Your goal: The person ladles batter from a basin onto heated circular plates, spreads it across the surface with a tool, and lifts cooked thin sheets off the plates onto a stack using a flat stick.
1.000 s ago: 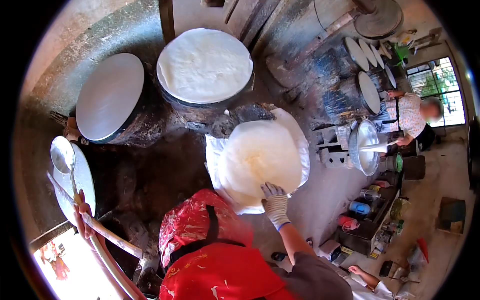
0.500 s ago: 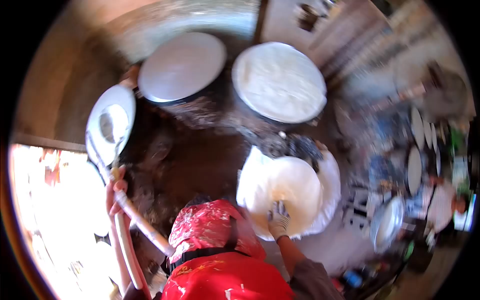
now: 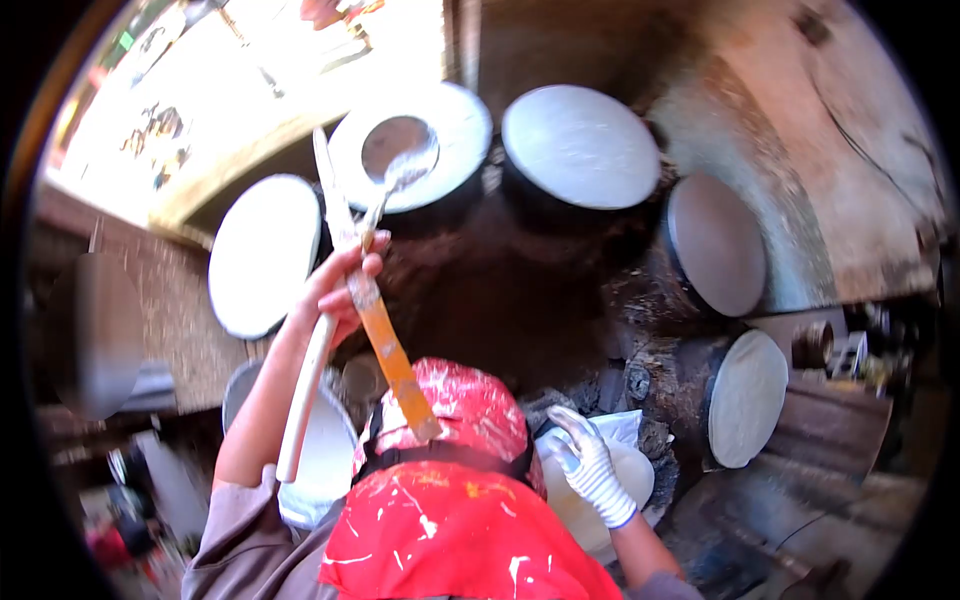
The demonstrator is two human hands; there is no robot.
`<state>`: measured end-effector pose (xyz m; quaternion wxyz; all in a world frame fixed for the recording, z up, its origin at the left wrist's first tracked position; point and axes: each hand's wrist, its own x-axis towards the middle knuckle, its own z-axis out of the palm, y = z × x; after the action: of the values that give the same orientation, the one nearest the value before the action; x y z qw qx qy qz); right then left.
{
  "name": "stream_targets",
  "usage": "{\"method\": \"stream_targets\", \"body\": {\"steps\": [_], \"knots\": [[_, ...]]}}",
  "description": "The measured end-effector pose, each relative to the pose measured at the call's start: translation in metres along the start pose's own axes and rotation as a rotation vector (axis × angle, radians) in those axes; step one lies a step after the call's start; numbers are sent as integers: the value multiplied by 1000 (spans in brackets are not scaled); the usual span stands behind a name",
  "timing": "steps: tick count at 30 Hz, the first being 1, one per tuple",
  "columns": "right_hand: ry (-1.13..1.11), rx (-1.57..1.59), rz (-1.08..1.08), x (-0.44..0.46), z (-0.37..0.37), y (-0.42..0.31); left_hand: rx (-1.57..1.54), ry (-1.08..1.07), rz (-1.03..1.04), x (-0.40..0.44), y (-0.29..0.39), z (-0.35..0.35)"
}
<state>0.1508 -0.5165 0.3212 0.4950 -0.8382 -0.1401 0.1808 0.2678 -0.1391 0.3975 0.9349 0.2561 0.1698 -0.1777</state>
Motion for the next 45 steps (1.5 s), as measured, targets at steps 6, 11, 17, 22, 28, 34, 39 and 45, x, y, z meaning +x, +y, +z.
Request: {"method": "stream_targets", "body": {"steps": [6, 11, 17, 22, 28, 34, 39, 45], "knots": [[-623, -76, -13, 69, 3, -65, -39, 138, 228, -71, 31, -34], [-1122, -481, -70, 119, 10, -82, -176, 206, 356, -100, 30, -59], [-1106, -573, -290, 144, 29, -58, -260, 315, 524, -133, 16, -61], [-1040, -413, -357, 175, 14, -19, -267, 415, 579, -110, 9, -33], [-1212, -408, -620, 234, -24, -26, -250, 508, 674, -83, -6, -7], [-1133, 553, 197, 276, 5, -82, -251, 482, 634, -73, -4, 3], [-1332, 611, 393, 258, 34, -177, -226, 393, 566, -68, 6, -4], [-1295, 673, 256, 262, 37, -232, -216, 353, 520, -70, 28, 10]]}}
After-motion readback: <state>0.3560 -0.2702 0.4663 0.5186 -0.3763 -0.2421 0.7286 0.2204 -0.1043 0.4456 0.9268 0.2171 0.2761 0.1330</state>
